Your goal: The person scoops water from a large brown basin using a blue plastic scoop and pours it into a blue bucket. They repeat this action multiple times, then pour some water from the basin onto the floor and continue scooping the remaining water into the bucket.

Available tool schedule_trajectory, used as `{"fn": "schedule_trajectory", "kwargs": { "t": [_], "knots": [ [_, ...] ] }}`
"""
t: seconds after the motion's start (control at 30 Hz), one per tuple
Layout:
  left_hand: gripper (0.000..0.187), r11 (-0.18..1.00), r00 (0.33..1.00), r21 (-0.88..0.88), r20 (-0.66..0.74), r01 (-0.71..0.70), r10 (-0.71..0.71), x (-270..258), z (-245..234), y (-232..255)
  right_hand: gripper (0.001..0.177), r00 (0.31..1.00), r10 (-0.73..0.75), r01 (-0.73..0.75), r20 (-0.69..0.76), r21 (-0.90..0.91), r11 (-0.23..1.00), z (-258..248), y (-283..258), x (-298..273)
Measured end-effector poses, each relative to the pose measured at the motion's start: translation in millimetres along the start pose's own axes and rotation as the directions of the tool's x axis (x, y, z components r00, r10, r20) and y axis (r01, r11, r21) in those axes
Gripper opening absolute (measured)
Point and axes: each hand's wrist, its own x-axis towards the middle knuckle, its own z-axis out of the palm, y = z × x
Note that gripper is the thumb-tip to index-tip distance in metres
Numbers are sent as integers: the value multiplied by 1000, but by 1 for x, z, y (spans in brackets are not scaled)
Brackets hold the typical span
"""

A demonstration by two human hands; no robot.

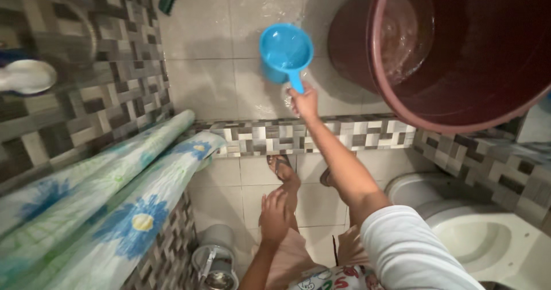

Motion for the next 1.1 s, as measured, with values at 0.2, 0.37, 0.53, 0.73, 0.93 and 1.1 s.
{"fn": "schedule_trajectory", "kwargs": {
  "t": [0.2, 0.37, 0.53, 0.73, 0.93, 1.1],
  "knots": [
    [43, 1000, 998, 19, -56, -13, 14, 7, -3, 3, 20, 932, 355, -363, 78, 257, 896, 7, 101, -10],
    [41, 999, 998, 48, -65, -5, 8, 14, -2, 7, 24, 808, 574, -563, 136, 465, 683, 5, 158, -8],
    [41, 998, 998, 61, -53, -31, 34, 19, -4, 17, 23, 775, 591, -565, 223, 663, 491, -31, 163, -12],
    [42, 991, 997, 116, -3, -73, 73, 23, 2, 31, 21, 825, 532, -484, 189, 722, 495, -80, 143, -18],
    [41, 963, 989, 230, 77, -141, 126, 14, 17, 39, 26, 853, 376, -496, 361, 787, 367, -92, 102, -44],
    [55, 931, 970, 319, 220, -176, 108, 8, 11, 60, 35, 816, 372, -577, 443, 673, 463, -90, 6, -91]
  ]
}}
